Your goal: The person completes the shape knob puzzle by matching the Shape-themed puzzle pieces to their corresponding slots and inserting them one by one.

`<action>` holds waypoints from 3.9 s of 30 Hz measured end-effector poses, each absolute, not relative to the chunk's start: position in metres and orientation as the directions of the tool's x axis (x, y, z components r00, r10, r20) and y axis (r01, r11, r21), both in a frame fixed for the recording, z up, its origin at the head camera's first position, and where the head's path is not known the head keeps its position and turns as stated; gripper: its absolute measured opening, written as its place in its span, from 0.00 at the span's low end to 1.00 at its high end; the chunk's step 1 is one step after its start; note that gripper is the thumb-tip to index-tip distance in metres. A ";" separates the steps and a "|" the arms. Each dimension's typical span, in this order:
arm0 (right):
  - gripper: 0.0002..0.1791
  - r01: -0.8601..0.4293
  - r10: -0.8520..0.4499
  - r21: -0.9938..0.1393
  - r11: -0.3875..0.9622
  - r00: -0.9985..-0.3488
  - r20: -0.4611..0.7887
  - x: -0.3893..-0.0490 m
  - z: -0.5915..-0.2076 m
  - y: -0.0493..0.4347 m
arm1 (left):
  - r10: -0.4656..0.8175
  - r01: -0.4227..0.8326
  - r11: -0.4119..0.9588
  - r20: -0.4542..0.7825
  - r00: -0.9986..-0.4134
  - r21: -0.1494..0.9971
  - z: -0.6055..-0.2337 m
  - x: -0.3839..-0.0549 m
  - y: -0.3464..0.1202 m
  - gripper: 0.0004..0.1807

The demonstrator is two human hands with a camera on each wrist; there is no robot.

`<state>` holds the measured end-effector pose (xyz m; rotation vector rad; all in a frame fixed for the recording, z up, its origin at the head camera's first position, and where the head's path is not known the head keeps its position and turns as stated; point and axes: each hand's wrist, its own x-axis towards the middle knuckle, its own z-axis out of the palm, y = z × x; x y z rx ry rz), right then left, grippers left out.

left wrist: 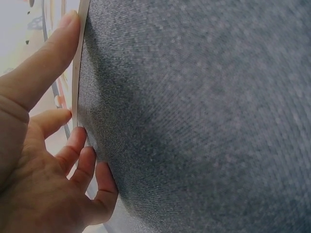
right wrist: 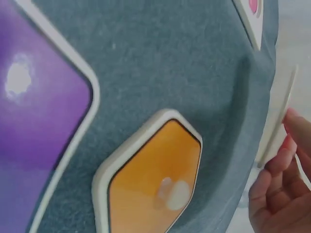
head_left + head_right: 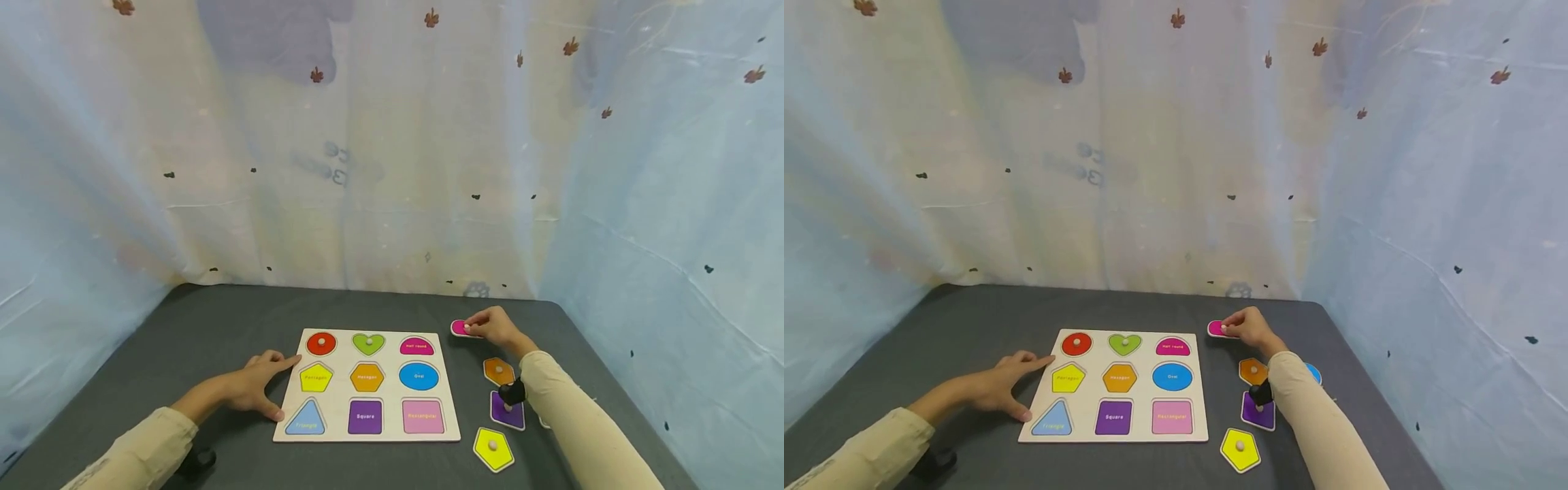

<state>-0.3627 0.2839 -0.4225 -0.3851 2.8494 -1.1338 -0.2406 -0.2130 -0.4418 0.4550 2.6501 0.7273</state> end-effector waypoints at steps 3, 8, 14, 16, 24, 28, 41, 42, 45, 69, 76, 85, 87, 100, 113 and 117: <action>0.11 -0.248 -0.258 -0.671 0.699 -0.962 0.088 -0.363 -0.421 0.279 | 0.390 0.202 0.813 -0.252 -0.886 0.545 -0.439 -0.239 -0.212 0.60; 0.10 -0.295 -0.259 -0.657 0.693 -0.953 0.156 -0.362 -0.416 0.271 | 0.374 0.190 0.823 -0.259 -0.890 0.536 -0.436 -0.238 -0.211 0.61; 0.10 -0.356 -0.329 -0.661 0.660 -0.929 0.171 -0.357 -0.409 0.264 | 0.380 0.197 0.823 -0.258 -0.888 0.533 -0.437 -0.239 -0.210 0.61; 0.10 -0.381 -0.357 -0.663 0.644 -0.916 0.180 -0.355 -0.409 0.261 | 0.390 0.204 0.816 -0.255 -0.885 0.541 -0.437 -0.239 -0.211 0.60; 0.09 -0.382 -0.376 -0.672 0.635 -0.912 0.163 -0.353 -0.418 0.243 | 0.389 0.208 0.822 -0.255 -0.885 0.531 -0.439 -0.239 -0.214 0.60; 0.08 -0.359 -0.362 -0.688 0.630 -0.920 0.149 -0.351 -0.419 0.236 | 0.393 0.204 0.814 -0.255 -0.883 0.544 -0.438 -0.239 -0.213 0.60; 0.11 -0.395 -0.422 -0.716 0.576 -0.894 0.153 -0.347 -0.427 0.218 | 0.392 0.202 0.811 -0.253 -0.885 0.549 -0.440 -0.239 -0.213 0.60; 0.11 -0.400 -0.428 -0.715 0.573 -0.890 0.154 -0.347 -0.428 0.216 | 0.394 0.205 0.810 -0.252 -0.884 0.550 -0.439 -0.239 -0.213 0.60; 0.11 -0.403 -0.440 -0.712 0.575 -0.886 0.146 -0.346 -0.430 0.212 | 0.395 0.206 0.811 -0.253 -0.883 0.548 -0.439 -0.239 -0.213 0.61; 0.06 -0.325 -0.395 -0.672 0.665 -0.917 0.053 -0.346 -0.450 0.189 | 0.396 0.206 0.813 -0.256 -0.882 0.545 -0.439 -0.237 -0.210 0.61; 0.05 -0.315 -0.388 -0.673 0.669 -0.921 0.045 -0.347 -0.450 0.189 | 0.401 0.213 0.812 -0.253 -0.880 0.544 -0.441 -0.239 -0.211 0.61; 0.05 -0.320 -0.384 -0.674 0.665 -0.922 0.059 -0.346 -0.452 0.188 | 0.384 0.200 0.822 -0.259 -0.886 0.533 -0.438 -0.237 -0.211 0.61; 0.05 -0.328 -0.387 -0.672 0.664 -0.920 0.065 -0.346 -0.453 0.187 | 0.387 0.203 0.821 -0.258 -0.885 0.533 -0.436 -0.237 -0.211 0.61; 0.05 -0.343 -0.400 -0.661 0.667 -0.914 0.071 -0.347 -0.452 0.185 | 0.378 0.198 0.828 -0.261 -0.888 0.524 -0.438 -0.237 -0.212 0.62; 0.03 -0.332 -0.402 -0.635 0.698 -0.915 0.037 -0.348 -0.449 0.182 | 0.371 0.188 0.829 -0.265 -0.890 0.527 -0.437 -0.237 -0.212 0.62; 0.03 -0.343 -0.410 -0.606 0.717 -0.911 0.030 -0.346 -0.449 0.183 | 0.381 0.195 0.827 -0.270 -0.885 0.528 -0.439 -0.238 -0.212 0.62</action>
